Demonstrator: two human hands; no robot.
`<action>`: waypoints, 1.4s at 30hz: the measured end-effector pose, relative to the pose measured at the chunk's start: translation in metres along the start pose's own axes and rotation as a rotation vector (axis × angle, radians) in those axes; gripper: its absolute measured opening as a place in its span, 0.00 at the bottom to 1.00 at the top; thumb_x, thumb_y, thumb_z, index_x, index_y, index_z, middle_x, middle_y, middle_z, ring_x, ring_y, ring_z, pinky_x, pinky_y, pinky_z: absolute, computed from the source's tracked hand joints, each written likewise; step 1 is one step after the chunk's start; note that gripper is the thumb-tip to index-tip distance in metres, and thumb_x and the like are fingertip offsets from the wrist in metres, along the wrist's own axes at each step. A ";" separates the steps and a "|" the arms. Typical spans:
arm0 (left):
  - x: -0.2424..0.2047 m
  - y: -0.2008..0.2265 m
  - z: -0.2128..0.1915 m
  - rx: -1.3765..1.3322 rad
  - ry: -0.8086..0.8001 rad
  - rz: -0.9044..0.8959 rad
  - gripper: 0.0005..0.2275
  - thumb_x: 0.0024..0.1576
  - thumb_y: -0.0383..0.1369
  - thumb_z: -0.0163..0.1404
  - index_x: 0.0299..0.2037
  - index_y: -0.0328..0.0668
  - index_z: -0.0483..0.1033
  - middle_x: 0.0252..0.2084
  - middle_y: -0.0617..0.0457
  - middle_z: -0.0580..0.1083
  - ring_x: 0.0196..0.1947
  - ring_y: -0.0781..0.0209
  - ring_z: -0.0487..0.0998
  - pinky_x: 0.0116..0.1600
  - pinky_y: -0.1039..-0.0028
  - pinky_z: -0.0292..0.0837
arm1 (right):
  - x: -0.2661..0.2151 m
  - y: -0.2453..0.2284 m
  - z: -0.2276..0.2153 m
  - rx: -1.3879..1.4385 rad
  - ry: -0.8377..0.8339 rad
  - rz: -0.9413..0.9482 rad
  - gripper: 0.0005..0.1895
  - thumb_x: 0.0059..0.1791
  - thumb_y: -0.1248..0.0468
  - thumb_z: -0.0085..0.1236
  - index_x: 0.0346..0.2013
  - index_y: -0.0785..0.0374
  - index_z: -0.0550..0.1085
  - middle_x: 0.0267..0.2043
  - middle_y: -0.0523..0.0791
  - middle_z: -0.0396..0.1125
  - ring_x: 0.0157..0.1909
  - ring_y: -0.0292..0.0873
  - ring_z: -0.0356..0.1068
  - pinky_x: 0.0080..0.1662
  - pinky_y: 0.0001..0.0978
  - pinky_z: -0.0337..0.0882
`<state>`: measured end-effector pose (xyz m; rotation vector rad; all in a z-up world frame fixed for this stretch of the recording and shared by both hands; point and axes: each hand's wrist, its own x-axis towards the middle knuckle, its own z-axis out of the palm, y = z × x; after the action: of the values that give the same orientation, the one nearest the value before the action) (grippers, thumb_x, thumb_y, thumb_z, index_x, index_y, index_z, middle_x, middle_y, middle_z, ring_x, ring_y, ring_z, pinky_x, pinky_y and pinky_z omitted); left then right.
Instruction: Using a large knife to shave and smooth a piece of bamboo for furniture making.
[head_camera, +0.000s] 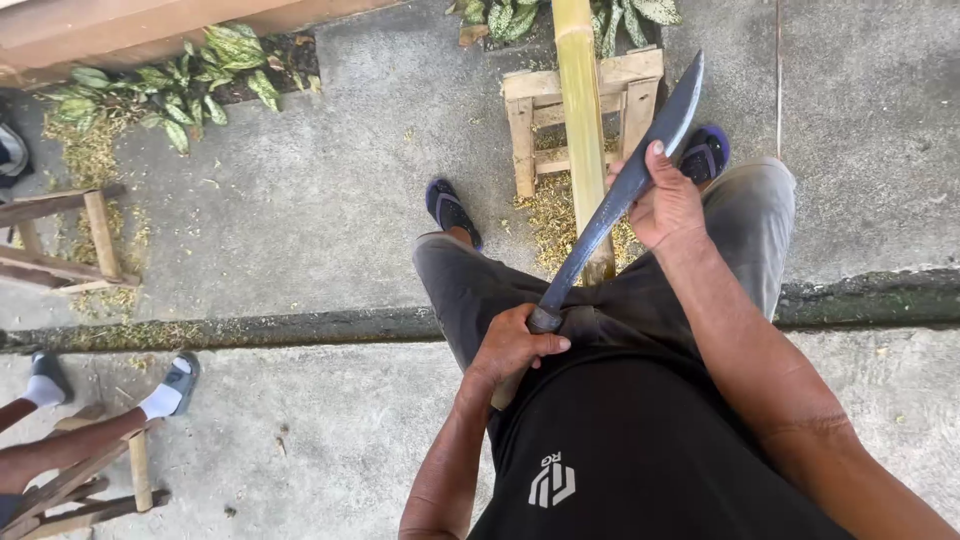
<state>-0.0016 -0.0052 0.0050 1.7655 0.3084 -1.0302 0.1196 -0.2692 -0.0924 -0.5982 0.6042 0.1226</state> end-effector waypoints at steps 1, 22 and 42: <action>-0.003 0.001 0.003 0.025 0.023 -0.019 0.22 0.43 0.34 0.67 0.46 0.31 0.77 0.31 0.49 0.78 0.23 0.65 0.77 0.28 0.73 0.76 | -0.005 0.004 -0.002 0.003 0.037 0.014 0.26 0.39 0.51 0.76 0.42 0.63 0.76 0.40 0.51 0.75 0.44 0.51 0.77 0.55 0.48 0.76; 0.110 0.018 -0.051 0.278 0.518 0.047 0.18 0.49 0.45 0.65 0.35 0.36 0.79 0.24 0.47 0.79 0.25 0.57 0.82 0.38 0.67 0.77 | 0.031 0.027 0.022 -1.902 -0.411 -0.293 0.35 0.50 0.54 0.62 0.69 0.59 0.62 0.69 0.53 0.59 0.73 0.53 0.54 0.74 0.51 0.50; 0.350 0.133 -0.192 1.092 0.390 0.529 0.07 0.58 0.38 0.56 0.38 0.45 0.77 0.20 0.57 0.70 0.16 0.67 0.71 0.23 0.69 0.68 | 0.279 -0.137 0.008 -2.511 -0.228 -0.611 0.37 0.54 0.29 0.44 0.40 0.59 0.79 0.27 0.48 0.68 0.36 0.52 0.71 0.46 0.50 0.69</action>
<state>0.3877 0.0139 -0.1546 2.8065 -0.5942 -0.4367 0.3914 -0.3952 -0.1776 -3.0741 -0.3700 0.3346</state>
